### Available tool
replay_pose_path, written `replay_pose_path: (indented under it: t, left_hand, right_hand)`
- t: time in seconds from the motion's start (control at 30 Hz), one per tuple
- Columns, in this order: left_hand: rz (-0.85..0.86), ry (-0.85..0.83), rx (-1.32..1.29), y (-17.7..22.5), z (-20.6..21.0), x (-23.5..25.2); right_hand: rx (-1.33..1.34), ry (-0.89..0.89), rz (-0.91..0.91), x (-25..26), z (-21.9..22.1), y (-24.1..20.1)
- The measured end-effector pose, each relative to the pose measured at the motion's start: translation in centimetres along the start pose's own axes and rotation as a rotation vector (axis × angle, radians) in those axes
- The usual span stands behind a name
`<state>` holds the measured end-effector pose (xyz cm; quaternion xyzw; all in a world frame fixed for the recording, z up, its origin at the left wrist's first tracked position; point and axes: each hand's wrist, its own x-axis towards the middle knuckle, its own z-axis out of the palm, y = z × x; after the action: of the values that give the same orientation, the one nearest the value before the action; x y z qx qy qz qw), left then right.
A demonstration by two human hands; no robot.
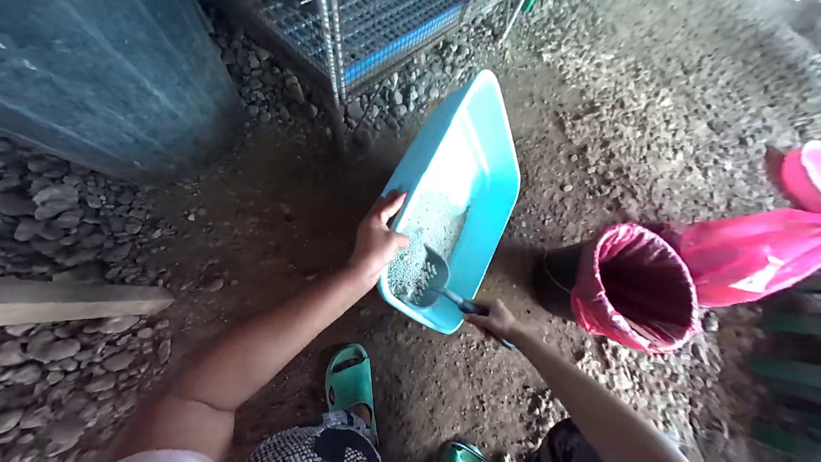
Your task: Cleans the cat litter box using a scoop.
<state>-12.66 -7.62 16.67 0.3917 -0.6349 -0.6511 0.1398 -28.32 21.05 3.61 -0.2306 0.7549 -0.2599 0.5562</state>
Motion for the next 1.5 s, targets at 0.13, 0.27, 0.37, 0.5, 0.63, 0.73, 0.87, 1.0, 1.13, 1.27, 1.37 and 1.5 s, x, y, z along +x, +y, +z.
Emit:
replay_pose_path:
  t: [0.13,0.27,0.37,0.5,0.63,0.73,0.87,1.0,1.13,1.27,1.37,1.5]
  left_hand:
    - [-0.104,0.027,-0.14,-4.4,-1.7,0.7]
    - [-0.169,0.025,-0.276,-10.0,-4.5,1.7]
    - [-0.204,-0.033,-0.238,-14.7,-6.6,2.7]
    - [-0.364,-0.082,-0.13,-18.5,-7.6,2.0]
    - [-0.638,0.14,-0.152,-18.7,-5.6,-0.5]
    - [-0.697,0.142,-0.128,-19.1,-5.5,-0.9]
    - [-0.684,0.118,-0.099,-19.0,-5.8,-0.5]
    - [-0.667,0.094,-0.107,-19.0,-4.8,-2.0]
    - [-0.675,-0.004,-0.024,-18.8,-2.9,-3.3]
    - [-0.695,-0.055,0.039,-19.7,-1.4,-3.8]
    - [-0.718,-0.071,0.068,-19.8,-1.2,-3.3]
    - [-0.706,-0.082,0.077,-20.1,-1.1,-2.8]
  right_hand:
    - [0.222,-0.027,-0.005,0.6,3.9,-2.8]
    - [0.342,0.084,0.098,-0.4,4.7,-3.3]
    - [0.266,0.198,0.088,-2.3,3.3,-2.0]
    - [0.263,0.363,0.106,-3.8,1.3,-2.8]
    - [0.139,0.358,0.115,-3.9,1.2,-3.0]
    - [0.179,0.383,0.157,-3.7,1.8,-3.3]
    - [0.204,0.387,0.19,-3.3,3.2,-3.3]
    - [0.212,0.453,0.212,-3.6,3.3,-3.7]
    - [0.097,0.386,0.212,-3.8,1.9,-2.8]
    - [0.134,0.443,0.219,-4.3,1.5,-2.6]
    - [0.194,0.444,0.19,-4.6,1.2,-2.1]
    - [0.288,0.474,0.171,-4.7,1.5,-1.8]
